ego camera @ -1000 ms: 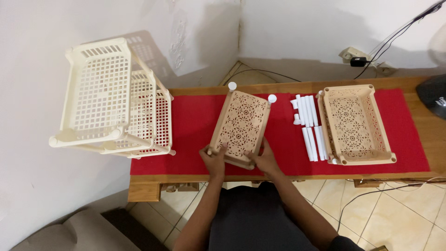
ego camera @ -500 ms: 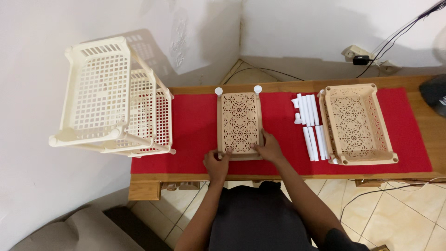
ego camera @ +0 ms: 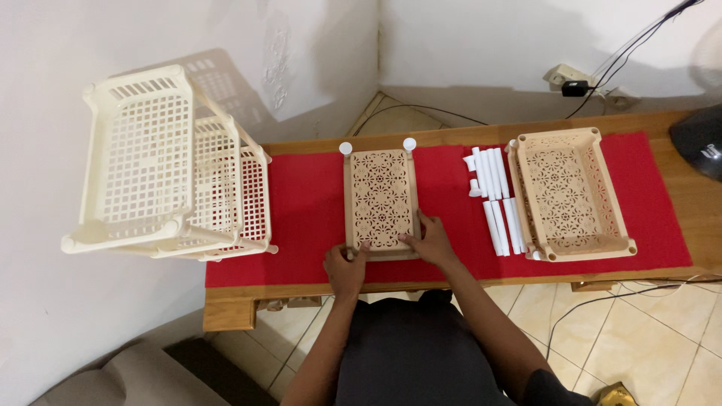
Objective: The person assembles a beige plastic basket by inserting white plastic feet and legs into the basket's corner holes. They handle the basket and components by hand, attaching each piece sequentially on a red mat.
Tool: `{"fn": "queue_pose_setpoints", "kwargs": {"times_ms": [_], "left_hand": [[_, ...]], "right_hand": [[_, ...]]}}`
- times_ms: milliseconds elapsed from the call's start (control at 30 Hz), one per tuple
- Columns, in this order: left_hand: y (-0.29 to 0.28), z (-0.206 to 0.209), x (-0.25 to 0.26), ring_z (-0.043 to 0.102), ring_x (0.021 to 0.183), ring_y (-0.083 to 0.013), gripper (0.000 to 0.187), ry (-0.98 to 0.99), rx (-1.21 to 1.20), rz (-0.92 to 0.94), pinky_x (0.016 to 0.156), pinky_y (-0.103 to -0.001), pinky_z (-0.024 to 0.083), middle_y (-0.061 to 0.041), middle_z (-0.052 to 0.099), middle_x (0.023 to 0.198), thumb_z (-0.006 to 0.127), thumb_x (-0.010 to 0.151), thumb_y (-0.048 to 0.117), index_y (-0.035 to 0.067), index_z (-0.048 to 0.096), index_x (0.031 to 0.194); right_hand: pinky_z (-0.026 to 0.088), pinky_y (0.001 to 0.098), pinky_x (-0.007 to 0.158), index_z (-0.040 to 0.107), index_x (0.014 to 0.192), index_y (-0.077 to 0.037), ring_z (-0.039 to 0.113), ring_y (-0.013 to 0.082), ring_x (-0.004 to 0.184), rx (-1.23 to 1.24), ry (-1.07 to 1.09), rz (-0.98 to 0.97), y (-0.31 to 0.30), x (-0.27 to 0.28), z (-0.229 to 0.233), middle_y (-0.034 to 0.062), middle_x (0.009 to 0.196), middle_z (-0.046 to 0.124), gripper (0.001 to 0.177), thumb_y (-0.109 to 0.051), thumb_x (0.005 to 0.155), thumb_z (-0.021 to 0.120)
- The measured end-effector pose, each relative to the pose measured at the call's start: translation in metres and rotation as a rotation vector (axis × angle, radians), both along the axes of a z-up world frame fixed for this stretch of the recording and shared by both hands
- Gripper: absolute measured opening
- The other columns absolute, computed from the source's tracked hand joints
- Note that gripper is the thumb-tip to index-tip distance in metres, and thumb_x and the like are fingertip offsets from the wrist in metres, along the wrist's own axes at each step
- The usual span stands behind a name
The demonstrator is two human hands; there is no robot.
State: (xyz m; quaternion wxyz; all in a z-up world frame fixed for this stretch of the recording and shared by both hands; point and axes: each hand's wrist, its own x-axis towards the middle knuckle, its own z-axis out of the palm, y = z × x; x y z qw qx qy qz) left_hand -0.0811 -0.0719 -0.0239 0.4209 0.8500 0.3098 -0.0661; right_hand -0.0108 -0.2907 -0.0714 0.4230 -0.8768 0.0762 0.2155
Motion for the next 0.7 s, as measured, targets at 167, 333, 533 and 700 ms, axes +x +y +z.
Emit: {"fn": "queue_pose_setpoints", "kwargs": {"times_ms": [167, 333, 533, 700], "left_hand": [[-0.004, 0.006, 0.002, 0.045, 0.125, -0.0383, 0.088, -0.094, 0.075, 0.030, 0.106, -0.058, 0.034, -0.023, 0.049, 0.134, 0.079, 0.082, 0.056, -0.001, 0.045, 0.140], [-0.019, 0.019, 0.014, 0.038, 0.131, -0.0408, 0.079, -0.412, 0.308, -0.110, 0.107, -0.058, 0.027, -0.023, 0.043, 0.141, 0.077, 0.085, 0.039, 0.002, 0.040, 0.144], [-0.070, 0.024, 0.059, 0.050, 0.124, -0.0323, 0.044, -0.681, 0.236, -0.551, 0.109, -0.051, 0.037, -0.013, 0.056, 0.125, 0.071, 0.090, 0.021, 0.008, 0.057, 0.129], [-0.139, -0.002, 0.095, 0.056, 0.123, -0.0363, 0.050, -0.590, -0.110, -0.749, 0.109, -0.045, 0.046, -0.019, 0.059, 0.129, 0.066, 0.089, 0.009, 0.003, 0.056, 0.138]], "right_hand": [[0.053, 0.0416, 0.097, 0.039, 0.155, -0.001, 0.063, 0.0334, 0.113, 0.043, -0.046, -0.032, -0.002, -0.003, 0.006, 0.0233, 0.131, 0.053, 0.092, -0.045, 0.085, 0.078], [0.056, 0.0382, 0.086, 0.062, 0.135, -0.004, 0.070, 0.0242, 0.098, 0.106, -0.166, -0.208, -0.023, -0.002, 0.017, 0.0141, 0.107, 0.073, 0.053, -0.039, 0.096, 0.070], [0.058, 0.0351, 0.074, 0.072, 0.123, -0.007, 0.073, 0.0208, 0.081, -0.026, -0.385, -0.338, -0.077, 0.008, 0.024, 0.0115, 0.094, 0.076, 0.033, -0.022, 0.094, 0.075], [0.057, 0.0367, 0.076, 0.064, 0.135, -0.005, 0.072, 0.0242, 0.080, -0.070, -0.374, -0.351, -0.116, 0.026, 0.023, 0.0127, 0.095, 0.075, 0.045, -0.012, 0.091, 0.072]]}}
